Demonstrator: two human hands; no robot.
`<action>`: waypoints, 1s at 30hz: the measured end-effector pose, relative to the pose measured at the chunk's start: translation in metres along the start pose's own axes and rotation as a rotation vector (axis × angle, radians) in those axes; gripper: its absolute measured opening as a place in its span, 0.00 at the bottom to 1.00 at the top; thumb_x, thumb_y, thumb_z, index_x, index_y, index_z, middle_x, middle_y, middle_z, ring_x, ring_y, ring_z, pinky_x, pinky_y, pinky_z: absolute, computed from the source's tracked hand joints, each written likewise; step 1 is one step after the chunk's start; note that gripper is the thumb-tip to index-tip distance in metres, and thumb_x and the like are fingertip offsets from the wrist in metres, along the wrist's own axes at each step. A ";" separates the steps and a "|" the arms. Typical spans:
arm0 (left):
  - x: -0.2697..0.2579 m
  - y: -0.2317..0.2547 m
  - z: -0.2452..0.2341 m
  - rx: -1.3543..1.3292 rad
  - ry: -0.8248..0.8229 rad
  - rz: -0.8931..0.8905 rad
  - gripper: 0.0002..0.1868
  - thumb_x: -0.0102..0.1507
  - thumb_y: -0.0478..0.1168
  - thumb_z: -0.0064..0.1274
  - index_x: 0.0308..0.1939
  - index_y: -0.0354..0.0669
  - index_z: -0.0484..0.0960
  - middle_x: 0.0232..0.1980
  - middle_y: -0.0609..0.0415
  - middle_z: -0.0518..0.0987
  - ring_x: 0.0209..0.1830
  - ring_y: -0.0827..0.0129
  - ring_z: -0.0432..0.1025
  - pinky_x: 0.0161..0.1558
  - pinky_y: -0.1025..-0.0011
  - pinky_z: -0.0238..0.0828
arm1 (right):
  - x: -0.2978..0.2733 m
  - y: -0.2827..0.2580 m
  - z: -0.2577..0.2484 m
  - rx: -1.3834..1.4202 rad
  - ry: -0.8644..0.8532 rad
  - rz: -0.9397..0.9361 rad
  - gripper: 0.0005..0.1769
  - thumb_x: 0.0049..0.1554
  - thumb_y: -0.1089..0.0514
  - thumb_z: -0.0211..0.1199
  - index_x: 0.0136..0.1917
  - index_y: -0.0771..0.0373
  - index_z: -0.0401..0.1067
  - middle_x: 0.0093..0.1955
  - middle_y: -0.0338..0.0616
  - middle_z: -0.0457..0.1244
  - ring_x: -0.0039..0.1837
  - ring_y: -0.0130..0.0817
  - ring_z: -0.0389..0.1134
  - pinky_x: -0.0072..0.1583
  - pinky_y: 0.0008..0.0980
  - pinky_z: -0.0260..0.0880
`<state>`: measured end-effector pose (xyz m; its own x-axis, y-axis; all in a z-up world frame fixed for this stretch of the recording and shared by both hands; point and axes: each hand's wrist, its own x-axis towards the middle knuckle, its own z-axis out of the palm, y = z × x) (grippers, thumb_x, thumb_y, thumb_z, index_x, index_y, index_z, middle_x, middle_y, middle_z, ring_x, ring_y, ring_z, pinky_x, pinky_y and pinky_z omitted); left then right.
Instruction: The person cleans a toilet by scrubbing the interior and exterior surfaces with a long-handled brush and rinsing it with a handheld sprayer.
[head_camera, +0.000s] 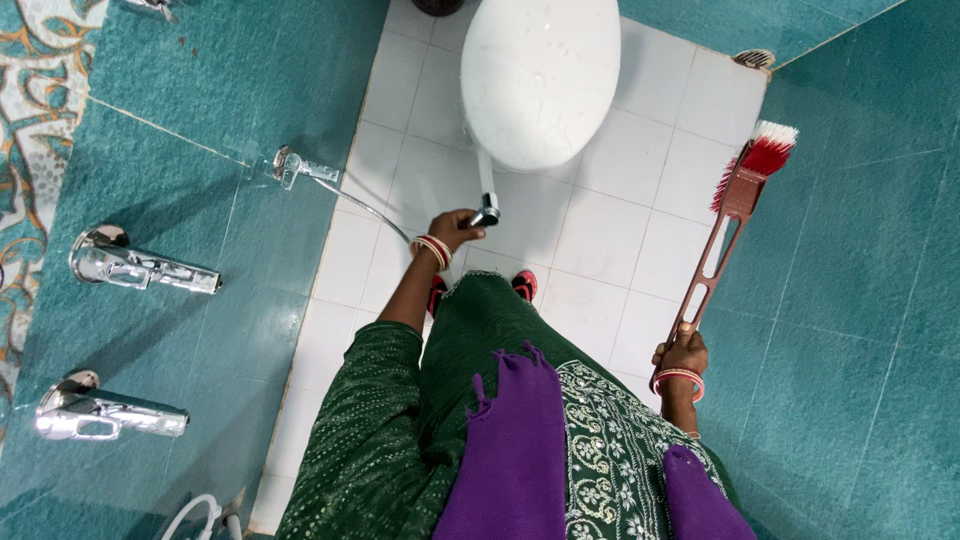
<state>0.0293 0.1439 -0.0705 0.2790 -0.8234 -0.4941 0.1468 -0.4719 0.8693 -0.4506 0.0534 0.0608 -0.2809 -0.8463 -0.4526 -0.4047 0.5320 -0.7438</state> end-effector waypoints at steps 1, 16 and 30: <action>-0.002 0.004 -0.006 0.027 0.048 -0.017 0.24 0.57 0.37 0.68 0.58 0.41 0.83 0.47 0.55 0.86 0.46 0.72 0.79 0.52 0.73 0.75 | 0.001 0.001 0.001 0.018 -0.012 -0.013 0.21 0.70 0.43 0.51 0.47 0.63 0.65 0.27 0.41 0.58 0.25 0.30 0.58 0.28 0.32 0.58; -0.010 0.075 -0.022 -0.031 0.050 0.055 0.26 0.56 0.38 0.68 0.59 0.42 0.82 0.47 0.58 0.85 0.46 0.75 0.76 0.53 0.73 0.74 | -0.018 -0.004 0.017 0.054 -0.007 -0.012 0.20 0.70 0.42 0.52 0.48 0.62 0.66 0.27 0.40 0.57 0.25 0.28 0.57 0.27 0.30 0.58; 0.024 0.122 -0.018 -0.075 -0.017 0.196 0.24 0.55 0.36 0.68 0.55 0.40 0.83 0.43 0.59 0.84 0.43 0.76 0.78 0.52 0.75 0.77 | -0.034 0.000 0.020 0.096 0.036 -0.026 0.20 0.70 0.42 0.52 0.49 0.62 0.67 0.27 0.40 0.57 0.26 0.29 0.57 0.28 0.31 0.59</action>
<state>0.0708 0.0723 0.0237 0.2935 -0.9027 -0.3146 0.1619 -0.2774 0.9470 -0.4239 0.0815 0.0664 -0.3032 -0.8575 -0.4156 -0.3275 0.5033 -0.7996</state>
